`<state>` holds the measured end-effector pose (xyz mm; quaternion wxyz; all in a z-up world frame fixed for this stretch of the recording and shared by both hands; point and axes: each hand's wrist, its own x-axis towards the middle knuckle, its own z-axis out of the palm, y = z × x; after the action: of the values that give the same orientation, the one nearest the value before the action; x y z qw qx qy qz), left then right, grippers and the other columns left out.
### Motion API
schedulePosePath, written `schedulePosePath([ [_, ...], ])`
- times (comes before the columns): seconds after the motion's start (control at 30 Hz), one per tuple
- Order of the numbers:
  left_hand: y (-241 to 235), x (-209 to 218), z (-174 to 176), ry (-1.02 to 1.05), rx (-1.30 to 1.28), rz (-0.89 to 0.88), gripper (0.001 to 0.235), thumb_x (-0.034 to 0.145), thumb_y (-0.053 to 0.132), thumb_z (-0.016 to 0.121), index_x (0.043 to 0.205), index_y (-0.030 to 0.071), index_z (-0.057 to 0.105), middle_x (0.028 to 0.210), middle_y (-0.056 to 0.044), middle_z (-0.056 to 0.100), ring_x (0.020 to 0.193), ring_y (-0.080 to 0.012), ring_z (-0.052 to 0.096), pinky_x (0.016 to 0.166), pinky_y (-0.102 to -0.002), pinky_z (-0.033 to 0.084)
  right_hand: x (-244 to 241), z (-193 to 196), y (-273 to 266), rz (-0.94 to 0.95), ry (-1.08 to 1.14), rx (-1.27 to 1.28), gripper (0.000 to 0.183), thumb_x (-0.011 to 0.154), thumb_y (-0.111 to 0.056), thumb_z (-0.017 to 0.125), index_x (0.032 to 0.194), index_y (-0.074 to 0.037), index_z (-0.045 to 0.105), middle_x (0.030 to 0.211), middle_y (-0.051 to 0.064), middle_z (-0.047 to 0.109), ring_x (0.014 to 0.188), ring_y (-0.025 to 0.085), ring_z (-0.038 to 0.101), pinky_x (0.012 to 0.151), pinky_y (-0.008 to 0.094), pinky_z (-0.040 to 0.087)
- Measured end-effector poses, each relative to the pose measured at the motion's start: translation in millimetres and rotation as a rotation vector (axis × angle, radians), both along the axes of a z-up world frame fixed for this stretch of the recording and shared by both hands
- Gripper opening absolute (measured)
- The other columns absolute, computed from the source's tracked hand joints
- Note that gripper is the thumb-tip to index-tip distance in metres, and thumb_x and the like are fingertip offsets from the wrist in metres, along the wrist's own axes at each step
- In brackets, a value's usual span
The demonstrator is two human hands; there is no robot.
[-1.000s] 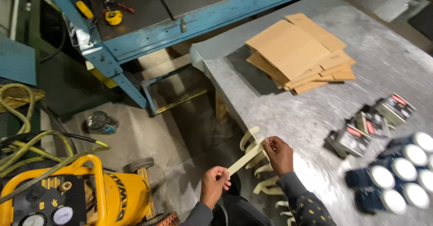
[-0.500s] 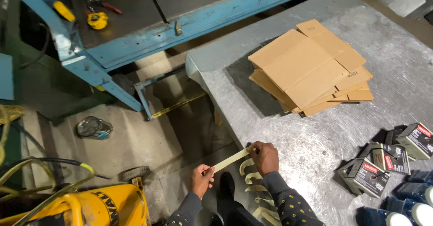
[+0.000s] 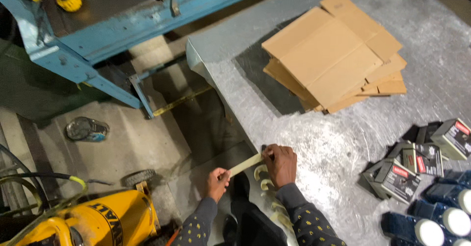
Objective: The person assembles cardboard boxes, places containers and smaller boxes inside, and seals the boxes using adhesive tape by hand.
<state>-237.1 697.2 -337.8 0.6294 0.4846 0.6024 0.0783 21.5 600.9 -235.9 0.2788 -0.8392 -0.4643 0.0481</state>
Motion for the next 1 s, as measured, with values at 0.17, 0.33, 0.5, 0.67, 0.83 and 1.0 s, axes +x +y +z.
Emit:
schedulePosePath([
  [0.17, 0, -2, -14, 0.118, 0.058, -0.041, 0.015, 0.115, 0.021, 0.074, 0.117, 0.018, 0.088, 0.094, 0.001, 0.086, 0.075, -0.0110, 0.072, 0.065, -0.033, 0.059, 13, -4, -8, -0.137, 0.046, -0.097, 0.051, 0.094, -0.051, 0.094, 0.130, -0.019, 0.075, 0.122, 0.014, 0.070, 0.113, 0.036, 0.064, 0.104, 0.053, 0.049],
  [0.33, -5, -26, -75, 0.077, 0.507, 0.188, 0.054, 0.107, 0.027, 0.078, 0.158, 0.019, 0.062, 0.113, -0.001, 0.070, 0.107, -0.0261, 0.073, 0.098, -0.046, 0.062, 24, -2, -11, -0.125, 0.083, -0.126, 0.054, 0.101, -0.067, 0.082, 0.135, -0.026, 0.074, 0.126, 0.010, 0.069, 0.116, 0.037, 0.061, 0.104, 0.052, 0.046],
  [0.5, -31, 22, 54, -0.143, 0.597, 0.084, 0.053, 0.120, 0.051, 0.049, 0.162, 0.020, 0.057, 0.167, -0.008, 0.061, 0.148, -0.0327, 0.063, 0.118, -0.050, 0.053, 20, -2, -10, -0.117, 0.082, -0.111, 0.048, 0.105, -0.066, 0.077, 0.132, -0.026, 0.075, 0.126, 0.008, 0.071, 0.123, 0.033, 0.063, 0.109, 0.051, 0.043],
  [0.67, -83, 81, 144, -0.327, 0.825, -0.231, 0.050, 0.118, 0.014, 0.060, 0.168, 0.011, 0.060, 0.178, -0.017, 0.060, 0.167, -0.0362, 0.055, 0.138, -0.048, 0.044, 15, 3, -11, -0.093, 0.085, -0.078, 0.049, 0.110, -0.068, 0.065, 0.131, -0.025, 0.075, 0.131, 0.004, 0.073, 0.125, 0.033, 0.061, 0.110, 0.050, 0.041],
  [0.83, -116, 115, 136, -0.324, 0.431, -0.306, 0.093, 0.122, 0.017, 0.064, 0.186, 0.023, -0.004, 0.197, -0.011, 0.001, 0.183, -0.0432, 0.009, 0.149, -0.071, 0.031, 17, 5, -13, -0.110, 0.151, -0.079, 0.057, 0.108, -0.076, 0.062, 0.132, -0.027, 0.075, 0.133, 0.006, 0.069, 0.123, 0.036, 0.060, 0.111, 0.053, 0.044],
  [1.0, -104, 124, 126, -0.281, 0.293, -0.182, 0.104, 0.113, 0.001, 0.064, 0.188, 0.026, -0.004, 0.200, -0.013, 0.006, 0.182, -0.0422, 0.018, 0.137, -0.057, 0.044, 20, -3, -12, -0.108, 0.134, -0.088, 0.049, 0.109, -0.069, 0.069, 0.133, -0.026, 0.074, 0.130, 0.007, 0.068, 0.119, 0.038, 0.060, 0.106, 0.054, 0.045],
])
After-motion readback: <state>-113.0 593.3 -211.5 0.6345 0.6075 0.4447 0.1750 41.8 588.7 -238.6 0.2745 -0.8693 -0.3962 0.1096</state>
